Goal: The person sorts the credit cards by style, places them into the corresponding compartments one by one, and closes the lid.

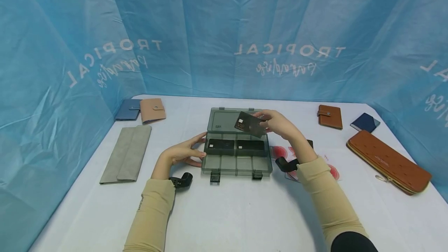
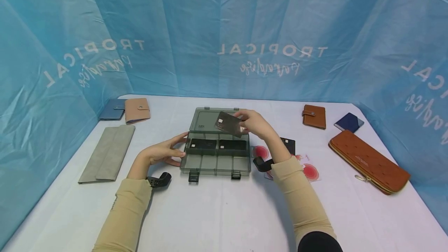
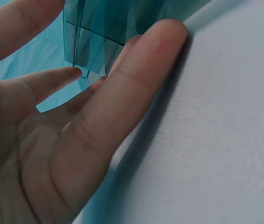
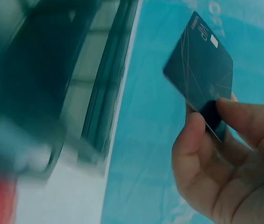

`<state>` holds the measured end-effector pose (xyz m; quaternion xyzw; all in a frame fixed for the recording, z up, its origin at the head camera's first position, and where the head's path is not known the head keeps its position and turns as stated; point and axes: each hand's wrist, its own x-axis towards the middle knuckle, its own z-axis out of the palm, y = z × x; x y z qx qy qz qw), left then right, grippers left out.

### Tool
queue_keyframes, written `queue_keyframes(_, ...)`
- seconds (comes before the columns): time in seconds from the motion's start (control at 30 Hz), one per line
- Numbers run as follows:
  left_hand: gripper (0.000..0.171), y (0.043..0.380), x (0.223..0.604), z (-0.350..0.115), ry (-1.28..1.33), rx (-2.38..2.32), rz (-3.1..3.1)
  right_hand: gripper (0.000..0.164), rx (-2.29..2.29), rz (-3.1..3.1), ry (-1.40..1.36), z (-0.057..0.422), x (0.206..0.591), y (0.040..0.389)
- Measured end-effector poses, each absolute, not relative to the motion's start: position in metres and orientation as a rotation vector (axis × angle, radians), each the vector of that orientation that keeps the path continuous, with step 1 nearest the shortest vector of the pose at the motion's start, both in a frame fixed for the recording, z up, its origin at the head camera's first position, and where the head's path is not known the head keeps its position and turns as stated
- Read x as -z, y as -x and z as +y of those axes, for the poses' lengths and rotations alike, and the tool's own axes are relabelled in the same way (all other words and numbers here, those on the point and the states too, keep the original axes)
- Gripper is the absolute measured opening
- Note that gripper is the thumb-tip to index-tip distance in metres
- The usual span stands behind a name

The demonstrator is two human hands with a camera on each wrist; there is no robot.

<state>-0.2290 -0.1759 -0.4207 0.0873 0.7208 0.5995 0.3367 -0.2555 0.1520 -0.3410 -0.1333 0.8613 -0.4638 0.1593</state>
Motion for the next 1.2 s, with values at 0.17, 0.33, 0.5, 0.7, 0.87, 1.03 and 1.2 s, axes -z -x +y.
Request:
queue_keyframes(0.17,0.088,0.230,0.421,-0.176,-0.212,-1.573,1.872,0.030,1.139,2.584,0.481,0.118,0.338,0.255)
queue_keyframes(0.33,0.087,0.230,0.422,-0.176,-0.217,-1.580,1.870,0.023,0.937,2.654,0.566,0.090,0.339,0.255)
queue_keyframes(0.5,0.087,0.230,0.422,-0.175,-0.233,-1.587,1.867,0.022,0.785,2.672,0.632,0.072,0.346,0.256)
queue_keyframes(0.7,0.087,0.229,0.422,-0.176,-0.237,-1.590,1.861,0.036,0.769,2.626,0.640,0.064,0.357,0.259)
queue_keyframes(0.87,0.087,0.230,0.422,-0.177,-0.240,-1.594,1.854,0.024,0.757,2.612,0.676,0.059,0.362,0.261)
queue_keyframes(1.03,0.088,0.229,0.422,-0.177,-0.239,-1.592,1.855,0.016,0.709,2.622,0.700,0.057,0.362,0.261)
queue_keyframes(1.2,0.088,0.230,0.422,-0.176,-0.240,-1.585,1.856,0.032,0.539,2.574,0.580,0.056,0.358,0.258)
